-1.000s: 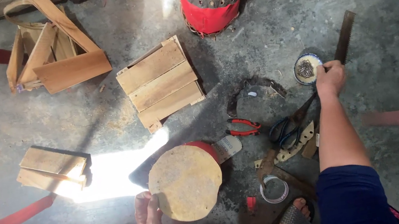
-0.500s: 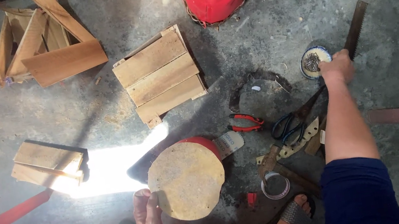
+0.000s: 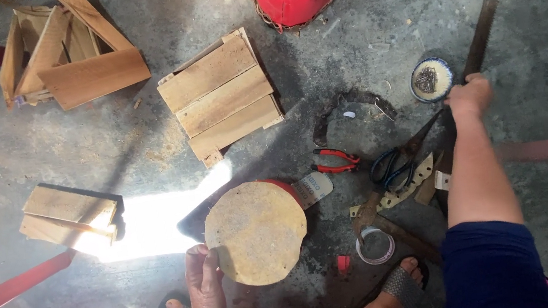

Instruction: Securing a drum skin onto a wooden frame using a hammer and other hand tools.

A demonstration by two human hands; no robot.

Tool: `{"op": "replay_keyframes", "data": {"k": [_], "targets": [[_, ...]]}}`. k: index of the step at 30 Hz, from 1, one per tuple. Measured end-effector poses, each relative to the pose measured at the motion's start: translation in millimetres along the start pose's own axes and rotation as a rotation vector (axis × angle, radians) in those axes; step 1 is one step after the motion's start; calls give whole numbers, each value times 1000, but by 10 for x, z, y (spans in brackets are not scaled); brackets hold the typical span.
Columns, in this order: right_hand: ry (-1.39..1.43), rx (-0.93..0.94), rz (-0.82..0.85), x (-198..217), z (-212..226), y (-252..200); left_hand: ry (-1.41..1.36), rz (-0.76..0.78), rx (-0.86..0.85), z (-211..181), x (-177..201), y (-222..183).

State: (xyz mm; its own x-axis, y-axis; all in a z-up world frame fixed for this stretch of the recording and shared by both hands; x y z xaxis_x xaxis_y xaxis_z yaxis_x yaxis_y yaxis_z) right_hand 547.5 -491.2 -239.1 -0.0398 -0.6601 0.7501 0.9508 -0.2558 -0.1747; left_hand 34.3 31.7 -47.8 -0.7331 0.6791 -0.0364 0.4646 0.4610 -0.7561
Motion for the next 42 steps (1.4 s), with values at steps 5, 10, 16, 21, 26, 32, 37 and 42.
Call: {"op": "replay_keyframes", "data": {"k": [5, 10, 16, 21, 26, 32, 37, 42], "targets": [[759, -166, 30, 284, 402, -505, 15, -2, 2, -124, -86, -63], [1221, -85, 417, 237, 1379, -1284, -22, 3, -63, -96, -104, -43], [1221, -3, 622, 116, 2152, -2436, -33, -70, -135, 110, -2, 231], [1197, -32, 781, 98, 2673, -3344, 1, -61, -249, 254, 27, 414], [1097, 36, 858, 104, 3007, -3808, -15, -50, -219, 247, 13, 342], [1011, 110, 787, -12, 2866, -3688, 24, -22, -211, 162, 6, 272], [934, 136, 678, -119, 2607, -3472, 6, -42, -244, 263, 13, 375], [746, 53, 530, -499, 1631, -2897, 13, -44, -283, 202, 70, 324]]}}
Point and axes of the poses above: each hand's wrist, its own y-axis towards the middle knuckle, its own x-axis out of the back of the hand, z = x × y, the point moved 6 cm from there along y, towards the middle knuckle, and after that the axes turned 8 degrees about x, right-handed, at the moved point
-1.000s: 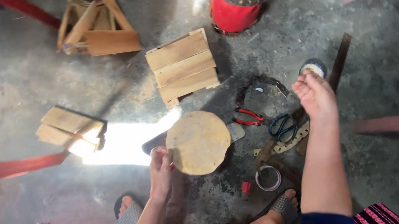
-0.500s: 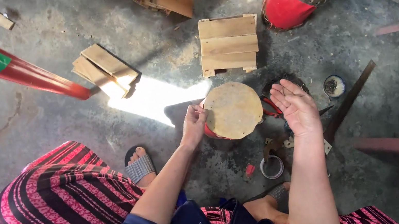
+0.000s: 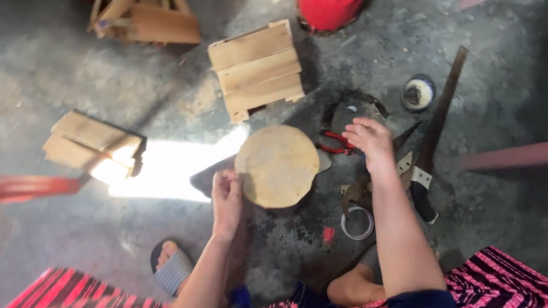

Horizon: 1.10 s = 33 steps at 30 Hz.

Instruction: Securing a drum skin onto a wooden frame using a hammer and other hand tools.

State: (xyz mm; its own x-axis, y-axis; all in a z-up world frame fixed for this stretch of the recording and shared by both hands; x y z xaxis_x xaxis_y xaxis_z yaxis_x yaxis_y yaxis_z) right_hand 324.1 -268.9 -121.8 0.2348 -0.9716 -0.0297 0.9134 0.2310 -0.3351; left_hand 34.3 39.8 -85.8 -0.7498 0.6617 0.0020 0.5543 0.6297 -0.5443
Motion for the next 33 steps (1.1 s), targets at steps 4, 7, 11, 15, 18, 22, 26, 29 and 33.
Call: {"op": "replay_keyframes", "data": {"k": [4, 7, 11, 15, 18, 22, 26, 29, 33], "targets": [[-43, -84, -348, 993, -736, 538, 51, 4, 16, -123, -6, -63], [-185, 10, -590, 1636, -696, 823, 82, -23, 56, -299, -27, -208], [-403, 88, -577, 2101, -399, 1226, 70, 28, 34, -405, -87, -296], [-793, 376, -426, 2512, -480, 1811, 75, -5, 68, -211, 8, -245], [-977, 411, -438, 2440, -405, 2007, 111, -17, 126, -195, 28, -249], [-1272, 337, -415, 2241, -296, 2098, 118, -57, 190, -246, 0, -273], [-1453, 267, -336, 2114, -275, 2126, 111, -49, 158, -238, 0, -263], [-1571, 231, -316, 2076, -301, 2141, 97, -56, 169, -252, -15, -263], [-1712, 244, -270, 1902, -186, 2103, 52, -47, 192, -273, -38, -260]]}}
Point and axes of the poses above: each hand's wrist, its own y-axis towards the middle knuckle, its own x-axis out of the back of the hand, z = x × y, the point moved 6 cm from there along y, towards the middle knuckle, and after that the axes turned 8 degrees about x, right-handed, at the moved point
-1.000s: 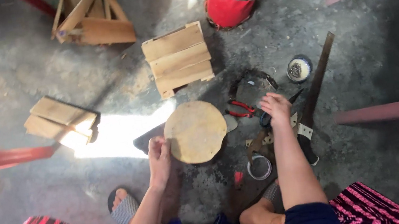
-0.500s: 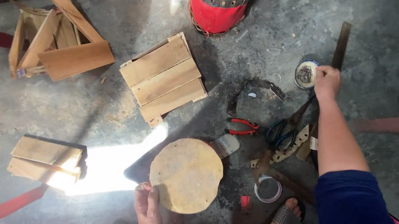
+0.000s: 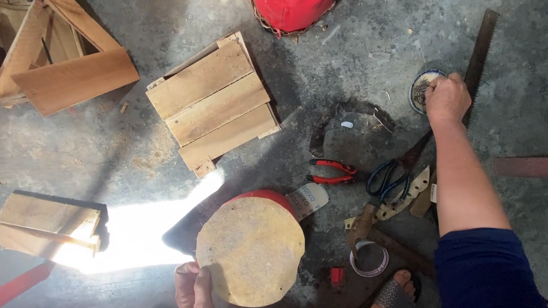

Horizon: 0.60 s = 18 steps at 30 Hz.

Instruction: Securing a drum skin onto a wooden frame using a hammer and other hand tools.

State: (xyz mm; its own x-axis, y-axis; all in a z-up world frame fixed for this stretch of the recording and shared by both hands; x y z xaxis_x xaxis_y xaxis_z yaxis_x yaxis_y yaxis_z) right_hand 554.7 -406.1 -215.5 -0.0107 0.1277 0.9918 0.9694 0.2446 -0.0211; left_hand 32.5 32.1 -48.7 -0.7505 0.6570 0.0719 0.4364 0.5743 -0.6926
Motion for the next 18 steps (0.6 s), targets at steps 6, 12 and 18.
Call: {"op": "replay_keyframes", "data": {"k": [6, 12, 18], "targets": [[52, 31, -15, -215, -86, 1, 21, 7, 4, 24, 27, 3], [1132, -341, -1, -362, -550, -175, 48, 14, -33, 24, 29, 37], [1403, -451, 85, 193, -405, -389, 39, 11, -14, -59, -24, 6]]}}
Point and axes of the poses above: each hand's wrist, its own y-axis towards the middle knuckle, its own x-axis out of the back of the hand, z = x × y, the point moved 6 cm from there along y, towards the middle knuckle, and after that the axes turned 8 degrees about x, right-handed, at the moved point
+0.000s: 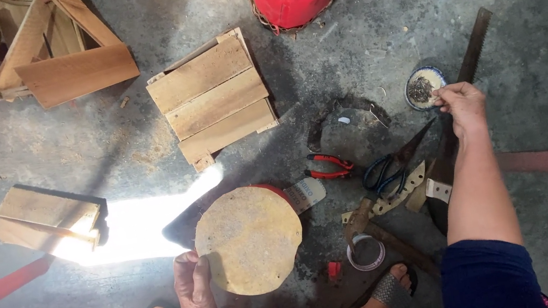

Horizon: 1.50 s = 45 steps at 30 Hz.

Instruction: Securing a drum skin onto a wooden frame using a hammer and other hand tools.

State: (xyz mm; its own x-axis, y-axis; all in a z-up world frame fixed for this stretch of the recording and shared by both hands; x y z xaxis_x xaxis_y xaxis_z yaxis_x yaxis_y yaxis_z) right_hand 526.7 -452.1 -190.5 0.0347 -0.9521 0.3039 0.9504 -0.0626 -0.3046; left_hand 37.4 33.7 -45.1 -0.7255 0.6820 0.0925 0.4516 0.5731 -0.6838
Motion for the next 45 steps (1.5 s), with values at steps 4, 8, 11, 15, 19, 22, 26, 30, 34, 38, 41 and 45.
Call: {"op": "replay_keyframes", "data": {"k": [4, 8, 11, 15, 19, 22, 26, 30, 34, 38, 41, 45], "targets": [[22, 17, 20, 25, -78, 3, -18, -9, 21, -39, -27, -14], [178, 31, -2, 45, -46, -33, -2, -4, 23, -28, -26, -10], [365, 55, -6, 17, 177, -143, -8, -2, 19, -43, -28, -36], [566, 59, 47, -147, 703, -425, -27, 22, 9, -116, -55, -66], [674, 143, 194, -390, 1130, -721, -3, 33, -65, -131, -40, -57], [709, 192, 341, -700, 1472, -1089, -32, 48, -117, -104, -39, -15], [502, 272, 464, -1213, 1657, -1686, -112, -18, -84, 75, 45, 97], [309, 324, 522, -2098, 1991, -2799, -248, 2, -249, 2, -34, -13], [111, 381, 613, -2816, 1855, -3781, -365, -25, -251, 265, -46, 74], [-125, 490, 640, -3072, 1471, -3971, -344, -21, -193, 260, -111, -45], [-86, 454, 615, -3103, 1468, -3991, -283, -74, -242, 245, -127, -101], [8, 417, 601, -3101, 1513, -3987, -120, -177, -353, 85, -82, -268]]}}
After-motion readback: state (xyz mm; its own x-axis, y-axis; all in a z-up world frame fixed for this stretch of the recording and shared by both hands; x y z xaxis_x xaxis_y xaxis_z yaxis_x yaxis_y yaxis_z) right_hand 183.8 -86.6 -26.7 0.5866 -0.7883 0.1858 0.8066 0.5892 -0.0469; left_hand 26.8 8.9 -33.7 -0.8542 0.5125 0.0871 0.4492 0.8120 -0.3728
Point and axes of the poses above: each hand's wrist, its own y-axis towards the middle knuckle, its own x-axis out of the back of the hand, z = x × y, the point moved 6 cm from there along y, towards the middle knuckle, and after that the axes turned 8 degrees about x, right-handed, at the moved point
